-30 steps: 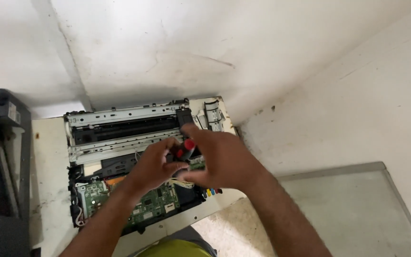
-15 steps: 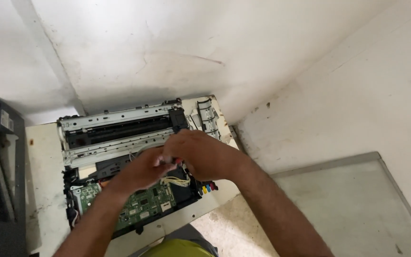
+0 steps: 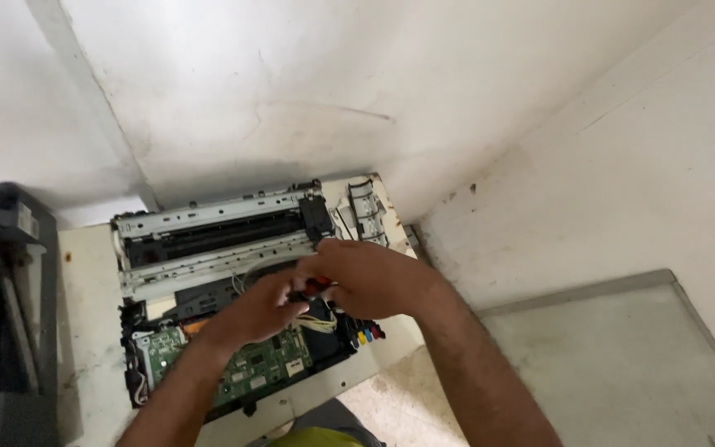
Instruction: Disassembling a printer by unscrewing the main circuit board and disconnecting internal wiring.
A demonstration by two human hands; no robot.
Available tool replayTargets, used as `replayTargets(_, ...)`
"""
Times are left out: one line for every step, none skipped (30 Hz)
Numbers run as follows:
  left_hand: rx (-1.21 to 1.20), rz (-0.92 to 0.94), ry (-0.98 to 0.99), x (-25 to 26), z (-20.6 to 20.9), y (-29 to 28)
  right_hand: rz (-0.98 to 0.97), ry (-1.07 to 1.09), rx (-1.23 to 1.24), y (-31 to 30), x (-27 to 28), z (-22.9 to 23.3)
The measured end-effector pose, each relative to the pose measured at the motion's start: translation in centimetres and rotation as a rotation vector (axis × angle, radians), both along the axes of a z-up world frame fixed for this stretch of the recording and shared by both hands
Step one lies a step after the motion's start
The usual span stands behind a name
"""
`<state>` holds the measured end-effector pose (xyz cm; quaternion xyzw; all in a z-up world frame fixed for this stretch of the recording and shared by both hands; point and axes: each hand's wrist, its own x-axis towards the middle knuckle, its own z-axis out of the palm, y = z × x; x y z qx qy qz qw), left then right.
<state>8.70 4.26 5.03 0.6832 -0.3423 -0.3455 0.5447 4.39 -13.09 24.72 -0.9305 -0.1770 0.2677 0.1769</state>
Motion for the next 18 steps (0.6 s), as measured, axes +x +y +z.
replayTargets(0.000, 0.002, 0.002, 0.0, 0.5, -0.1, 0.002, 0.002, 0.000, -0.3, 0.0, -0.4)
replayTargets(0.049, 0.020, -0.006, -0.1, 0.9, -0.3, 0.004, -0.059, -0.007, -0.6, 0.0, -0.8)
replayTargets(0.096, 0.037, -0.017, 0.1, 1.4, -0.4, 0.005, -0.123, -0.015, -1.0, 0.1, -1.2)
replayTargets(0.093, 0.038, -0.019, 0.2, 0.8, -0.5, 0.007, -0.125, -0.018, -0.2, -0.3, -0.1)
replayTargets(0.078, 0.068, -0.063, 0.3, 0.2, -0.4, -0.043, -0.076, -0.027, 0.7, -0.6, 0.9)
replayTargets(0.063, 0.098, -0.106, 0.4, -0.4, -0.4, -0.092, -0.027, -0.036, 1.5, -0.9, 2.0)
replayTargets(0.065, 0.105, -0.103, 0.5, -0.7, -0.5, -0.085, -0.024, -0.034, 1.7, -0.7, 1.1)
replayTargets(0.009, 0.137, -0.159, 0.7, -1.0, -0.6, -0.152, -0.120, -0.112, 1.8, -0.5, 0.1)
replayTargets(-0.047, 0.164, -0.213, 0.8, -1.4, -0.8, -0.224, -0.215, -0.189, 1.9, -0.5, -0.8)
replayTargets(-0.044, 0.165, -0.209, 0.4, -0.6, -0.5, -0.223, -0.211, -0.187, 2.0, -0.5, -1.3)
replayTargets(-0.012, 0.207, -0.177, 0.2, 0.1, -0.4, -0.242, -0.255, -0.214, 1.9, -0.5, -1.7)
replayTargets(0.019, 0.249, -0.145, 0.0, 0.9, -0.4, -0.260, -0.298, -0.240, 1.9, -0.5, -2.0)
replayTargets(0.018, 0.249, -0.145, 0.2, 0.3, -0.5, -0.261, -0.299, -0.242, 1.6, -0.5, -2.8)
replayTargets(0.042, 0.246, -0.187, 0.4, -0.4, -0.6, -0.225, -0.304, -0.222, 1.4, -0.5, -3.6)
replayTargets(0.067, 0.245, -0.229, 0.7, -1.1, -0.6, -0.188, -0.310, -0.201, 1.3, -0.4, -4.4)
replayTargets(0.066, 0.247, -0.231, 0.6, -0.1, -0.4, -0.186, -0.312, -0.202, 1.4, -0.4, -3.1)
replayTargets(0.077, 0.169, -0.274, 0.3, 0.8, -0.2, -0.119, -0.258, -0.144, 1.6, -0.6, -1.8)
replayTargets(0.088, 0.091, -0.317, 0.0, 1.7, 0.1, -0.052, -0.204, -0.085, 1.7, -0.7, -0.5)
